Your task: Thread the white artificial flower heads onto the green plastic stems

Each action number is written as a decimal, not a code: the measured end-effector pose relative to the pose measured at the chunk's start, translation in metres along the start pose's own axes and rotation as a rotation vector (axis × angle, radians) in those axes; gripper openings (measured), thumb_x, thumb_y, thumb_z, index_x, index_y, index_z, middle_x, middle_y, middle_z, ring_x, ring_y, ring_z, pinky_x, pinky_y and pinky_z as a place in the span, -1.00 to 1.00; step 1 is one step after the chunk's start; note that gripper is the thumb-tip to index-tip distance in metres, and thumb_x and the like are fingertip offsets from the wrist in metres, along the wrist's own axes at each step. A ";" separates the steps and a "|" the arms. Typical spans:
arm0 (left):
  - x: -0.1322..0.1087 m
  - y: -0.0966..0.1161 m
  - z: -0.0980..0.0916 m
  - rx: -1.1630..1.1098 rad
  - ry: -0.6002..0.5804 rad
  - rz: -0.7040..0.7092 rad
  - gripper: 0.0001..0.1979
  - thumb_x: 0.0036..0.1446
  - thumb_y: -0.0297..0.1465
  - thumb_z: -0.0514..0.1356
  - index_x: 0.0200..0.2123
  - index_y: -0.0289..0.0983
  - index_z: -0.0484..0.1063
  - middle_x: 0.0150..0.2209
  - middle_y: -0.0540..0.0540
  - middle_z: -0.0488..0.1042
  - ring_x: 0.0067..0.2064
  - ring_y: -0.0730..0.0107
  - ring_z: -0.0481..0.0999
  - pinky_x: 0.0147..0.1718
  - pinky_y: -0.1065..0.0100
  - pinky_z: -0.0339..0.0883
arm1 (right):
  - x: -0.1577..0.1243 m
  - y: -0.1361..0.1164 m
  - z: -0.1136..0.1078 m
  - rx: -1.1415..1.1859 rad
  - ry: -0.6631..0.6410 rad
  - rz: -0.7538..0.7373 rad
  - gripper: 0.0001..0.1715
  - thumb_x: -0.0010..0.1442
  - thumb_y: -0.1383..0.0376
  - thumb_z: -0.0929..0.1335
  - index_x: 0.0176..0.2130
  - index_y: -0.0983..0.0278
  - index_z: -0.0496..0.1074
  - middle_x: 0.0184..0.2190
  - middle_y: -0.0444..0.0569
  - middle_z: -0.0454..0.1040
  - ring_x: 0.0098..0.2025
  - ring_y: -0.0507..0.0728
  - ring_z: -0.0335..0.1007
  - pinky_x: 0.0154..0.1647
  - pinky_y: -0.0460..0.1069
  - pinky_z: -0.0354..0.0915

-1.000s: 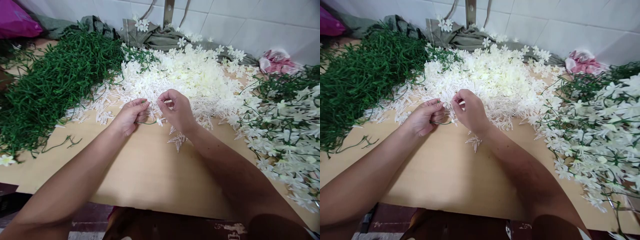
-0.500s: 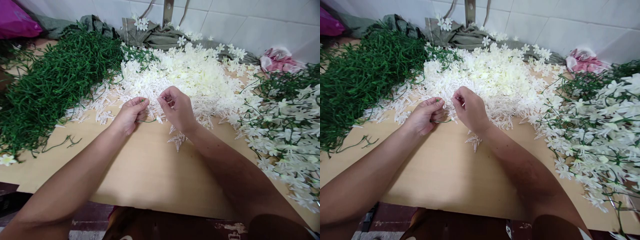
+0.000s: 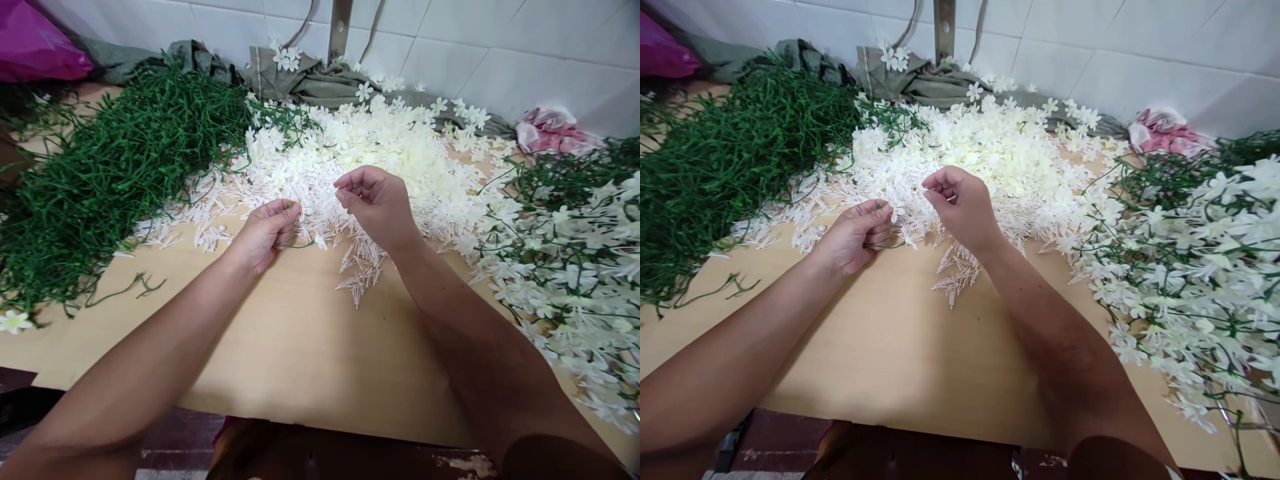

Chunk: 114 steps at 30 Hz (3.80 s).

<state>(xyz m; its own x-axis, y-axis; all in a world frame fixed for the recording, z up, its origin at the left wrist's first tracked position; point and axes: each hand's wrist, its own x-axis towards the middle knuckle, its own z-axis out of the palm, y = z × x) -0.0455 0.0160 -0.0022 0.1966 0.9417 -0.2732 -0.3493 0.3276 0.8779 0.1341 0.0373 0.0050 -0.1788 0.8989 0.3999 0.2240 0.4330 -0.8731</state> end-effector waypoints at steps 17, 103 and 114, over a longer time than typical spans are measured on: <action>0.001 -0.002 -0.003 0.012 -0.058 -0.015 -0.84 -0.13 -0.49 0.33 -0.47 -0.34 0.38 -0.77 0.20 0.03 -0.74 0.73 -0.05 -0.70 0.55 -0.24 | -0.014 -0.002 0.019 -0.392 -0.033 -0.389 -0.85 0.25 0.33 0.24 -0.39 0.23 0.27 -0.41 -0.06 0.35 -0.30 0.08 0.27 -0.24 0.02 0.24; 0.000 -0.009 -0.003 0.250 -0.284 0.099 -0.58 0.03 -0.15 0.27 -0.61 -0.33 0.24 -0.71 0.13 0.05 -0.65 0.68 0.00 -0.63 0.51 -0.16 | -0.012 0.001 0.018 0.096 -0.164 0.200 -0.54 -0.05 0.03 0.47 -0.56 0.27 0.26 -0.67 -0.25 0.21 -0.59 -0.10 0.02 -0.56 -0.09 0.03; 0.002 -0.010 -0.005 0.316 -0.278 0.107 -0.58 0.03 -0.15 0.25 -0.63 -0.31 0.21 -0.72 0.12 0.04 -0.65 0.67 -0.02 -0.63 0.49 -0.18 | -0.014 0.001 0.020 0.041 -0.145 0.153 -0.59 -0.06 0.09 0.49 -0.56 0.27 0.27 -0.59 -0.21 0.30 -0.52 -0.07 0.12 -0.43 -0.06 0.14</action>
<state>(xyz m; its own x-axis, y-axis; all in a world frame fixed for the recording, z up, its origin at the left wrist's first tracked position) -0.0461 0.0149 -0.0130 0.4293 0.8980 -0.0961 -0.0915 0.1491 0.9846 0.1174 0.0237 -0.0073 -0.2821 0.9338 0.2199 0.2201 0.2861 -0.9326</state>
